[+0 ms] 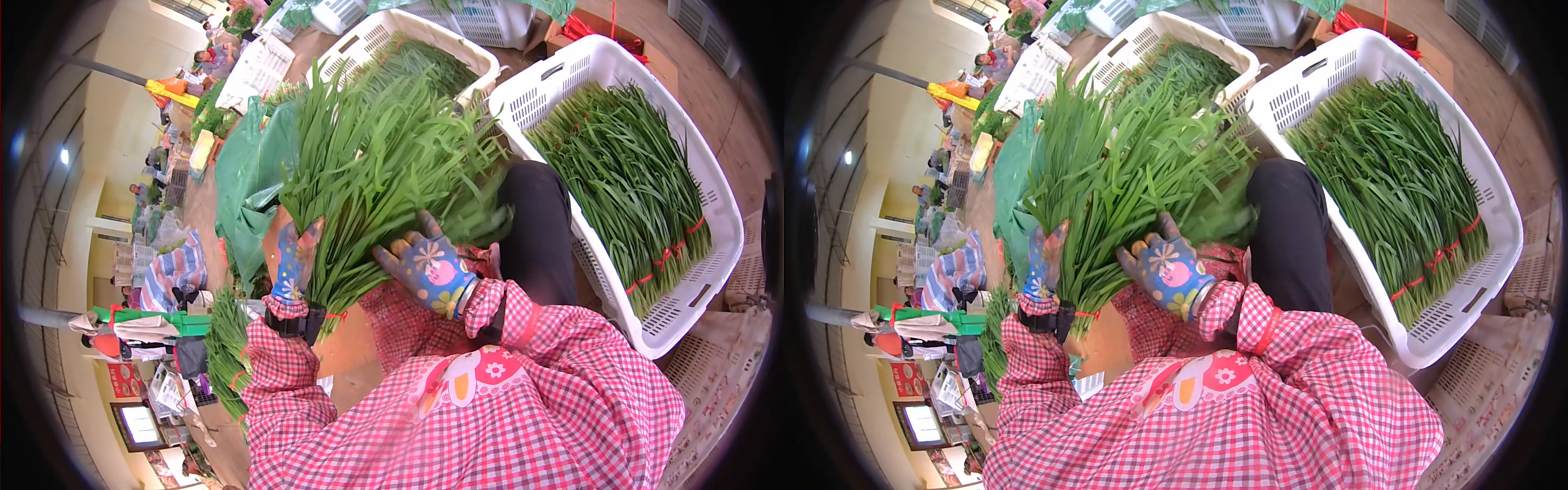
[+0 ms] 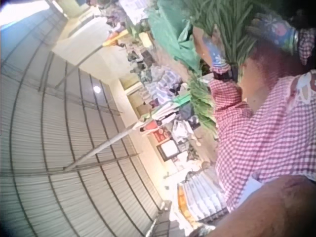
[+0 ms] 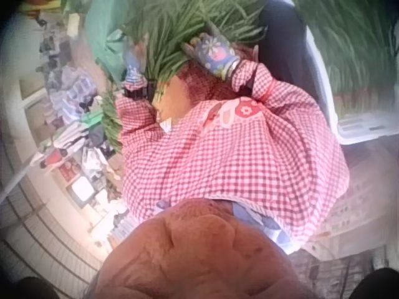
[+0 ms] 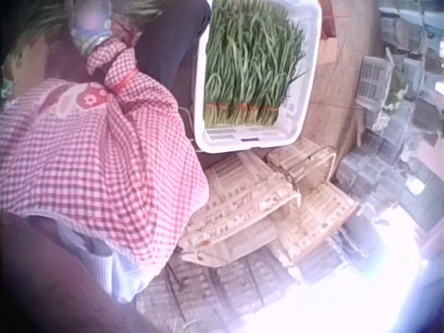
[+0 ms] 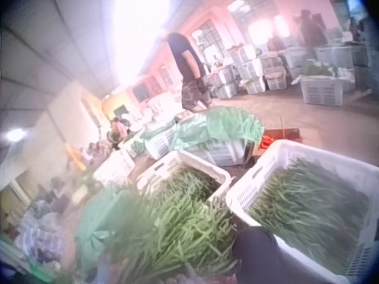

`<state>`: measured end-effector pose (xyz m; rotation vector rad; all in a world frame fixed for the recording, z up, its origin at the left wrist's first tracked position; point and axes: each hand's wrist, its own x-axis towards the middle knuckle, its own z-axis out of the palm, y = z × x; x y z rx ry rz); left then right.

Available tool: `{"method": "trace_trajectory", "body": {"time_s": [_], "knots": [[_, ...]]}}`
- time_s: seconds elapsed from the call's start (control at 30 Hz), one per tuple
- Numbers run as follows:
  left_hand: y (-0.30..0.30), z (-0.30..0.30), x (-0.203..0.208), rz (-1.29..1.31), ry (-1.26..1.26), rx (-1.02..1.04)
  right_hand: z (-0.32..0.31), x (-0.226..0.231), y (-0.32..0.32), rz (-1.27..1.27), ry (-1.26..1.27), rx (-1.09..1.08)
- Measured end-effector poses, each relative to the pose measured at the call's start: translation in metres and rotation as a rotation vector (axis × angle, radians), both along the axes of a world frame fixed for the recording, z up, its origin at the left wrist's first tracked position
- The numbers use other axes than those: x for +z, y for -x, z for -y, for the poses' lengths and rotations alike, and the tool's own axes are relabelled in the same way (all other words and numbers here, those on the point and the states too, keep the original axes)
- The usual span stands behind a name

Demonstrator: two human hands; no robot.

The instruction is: The person sorts bunches of green leafy vegetables by hand, arranging them into bundles and placing the completed bundles into white plastic crates in a warehouse setting.

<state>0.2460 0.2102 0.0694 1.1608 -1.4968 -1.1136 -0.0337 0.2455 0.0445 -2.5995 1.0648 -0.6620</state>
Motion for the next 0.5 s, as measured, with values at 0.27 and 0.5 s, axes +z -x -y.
{"method": "trace_trajectory", "body": {"time_s": [0.27, 0.5], "knots": [[0.017, -0.004, -0.001, 0.128, -0.037, 0.105, -0.004, -0.029, -0.006, 0.08, -0.019, 0.001], [-0.015, -0.008, -0.034, -0.223, -0.108, 0.139, 0.002, 0.009, -0.022, 0.428, 0.257, 0.087]]}}
